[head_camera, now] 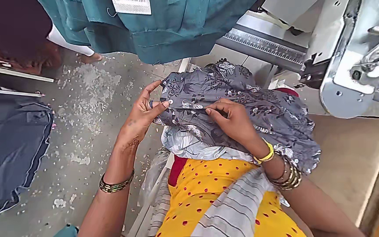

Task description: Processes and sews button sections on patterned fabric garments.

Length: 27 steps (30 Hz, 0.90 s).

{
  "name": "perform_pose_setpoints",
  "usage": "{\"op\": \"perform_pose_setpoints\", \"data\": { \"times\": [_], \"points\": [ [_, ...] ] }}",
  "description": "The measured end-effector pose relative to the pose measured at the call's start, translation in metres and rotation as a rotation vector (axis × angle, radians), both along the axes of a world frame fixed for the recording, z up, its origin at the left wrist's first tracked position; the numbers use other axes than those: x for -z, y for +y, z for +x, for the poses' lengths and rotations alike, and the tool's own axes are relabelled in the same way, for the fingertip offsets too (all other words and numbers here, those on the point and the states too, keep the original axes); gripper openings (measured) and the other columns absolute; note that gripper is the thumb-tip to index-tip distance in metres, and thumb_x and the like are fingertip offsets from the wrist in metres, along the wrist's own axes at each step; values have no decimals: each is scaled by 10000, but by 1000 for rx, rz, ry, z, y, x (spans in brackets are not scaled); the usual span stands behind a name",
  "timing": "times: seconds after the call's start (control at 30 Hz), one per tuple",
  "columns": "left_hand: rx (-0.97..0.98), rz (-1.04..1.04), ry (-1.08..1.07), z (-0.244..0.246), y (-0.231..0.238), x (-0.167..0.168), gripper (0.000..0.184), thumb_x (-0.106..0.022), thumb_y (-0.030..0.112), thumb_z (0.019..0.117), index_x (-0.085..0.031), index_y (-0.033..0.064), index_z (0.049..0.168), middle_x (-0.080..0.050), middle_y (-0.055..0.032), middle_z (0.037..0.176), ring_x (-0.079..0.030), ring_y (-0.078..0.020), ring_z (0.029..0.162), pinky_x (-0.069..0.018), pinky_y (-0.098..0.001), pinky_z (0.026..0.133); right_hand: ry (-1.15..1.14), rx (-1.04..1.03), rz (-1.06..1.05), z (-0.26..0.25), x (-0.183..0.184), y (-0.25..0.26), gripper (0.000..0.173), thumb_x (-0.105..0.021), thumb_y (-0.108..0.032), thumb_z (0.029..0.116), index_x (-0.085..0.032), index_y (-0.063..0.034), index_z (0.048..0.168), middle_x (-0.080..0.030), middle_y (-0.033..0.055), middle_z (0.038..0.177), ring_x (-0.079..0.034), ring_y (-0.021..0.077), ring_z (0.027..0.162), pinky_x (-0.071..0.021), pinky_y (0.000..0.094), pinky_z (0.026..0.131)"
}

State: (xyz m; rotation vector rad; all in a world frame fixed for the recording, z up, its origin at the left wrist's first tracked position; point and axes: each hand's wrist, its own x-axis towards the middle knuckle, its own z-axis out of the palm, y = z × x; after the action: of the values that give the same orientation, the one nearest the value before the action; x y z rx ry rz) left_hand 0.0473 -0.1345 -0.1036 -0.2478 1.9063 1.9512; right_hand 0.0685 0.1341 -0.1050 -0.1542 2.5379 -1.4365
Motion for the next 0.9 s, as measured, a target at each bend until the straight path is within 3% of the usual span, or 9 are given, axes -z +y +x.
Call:
{"op": "perform_pose_setpoints", "data": {
  "times": [0.33,0.47,0.53,0.6,0.63,0.67,0.73,0.8,0.9],
  "points": [
    [-5,18,-22,1,-5,5,660,-592,-6,977,-341,175,1561,-726,-8,883,-710,-62,759,-603,-235,773,-128,11,-35,-3,-1,-4,158,-649,-188,999,-787,-111,996,-653,-12,875,-579,52,729,-492,267,674],
    [40,-83,-24,1,-6,11,641,-609,16,979,-365,175,1549,-708,1,805,-686,-48,691,-590,-214,716,-70,7,14,-2,5,-6,160,-648,-184,993,-784,-103,973,-665,8,885,-608,104,776,-506,330,704],
    [105,-422,77,5,-1,15,644,-680,87,970,-384,164,1536,-721,-6,914,-673,-65,762,-559,-248,721,-3,5,69,-1,13,-8,159,-654,-178,983,-786,-91,969,-680,41,883,-639,160,796,-530,384,714],
    [179,-758,329,11,7,22,617,-705,155,954,-442,54,1503,-676,-128,1251,-639,-275,1140,-513,-495,980,24,2,107,-1,21,-9,164,-647,-179,986,-788,-94,987,-665,55,851,-641,195,783,-532,417,701],
    [190,-828,493,15,15,24,496,-696,168,953,-541,3,1394,-637,-196,1291,-571,-383,1222,-450,-572,1032,20,-2,121,-2,23,-8,165,-644,-183,991,-787,-99,994,-668,58,852,-647,204,792,-538,428,709],
    [200,-838,657,19,24,25,341,-680,168,962,-635,-7,1251,-649,-213,1236,-562,-416,1202,-443,-573,1020,10,-5,129,-3,23,-8,164,-643,-182,994,-785,-101,1000,-674,62,864,-654,212,803,-541,441,720],
    [284,-780,892,24,41,28,155,-616,123,991,-741,63,1061,-721,-117,1058,-638,-311,1047,-506,-455,924,-3,-6,144,-4,23,-9,164,-643,-182,999,-783,-100,1020,-687,70,891,-667,222,818,-547,462,730],
    [396,-745,944,20,54,35,191,-577,53,998,-756,79,1058,-741,-73,1020,-670,-245,952,-539,-387,855,-6,-10,166,-7,21,-9,158,-640,-165,1002,-770,-99,1062,-701,78,933,-674,230,825,-553,472,739],
    [575,-845,831,6,62,42,192,-602,98,1009,-715,71,1162,-708,-115,1178,-689,-308,1071,-576,-466,872,50,-9,225,-10,21,-10,129,-644,-116,985,-696,-63,1091,-687,100,904,-663,254,766,-553,480,695]
  ]
}}
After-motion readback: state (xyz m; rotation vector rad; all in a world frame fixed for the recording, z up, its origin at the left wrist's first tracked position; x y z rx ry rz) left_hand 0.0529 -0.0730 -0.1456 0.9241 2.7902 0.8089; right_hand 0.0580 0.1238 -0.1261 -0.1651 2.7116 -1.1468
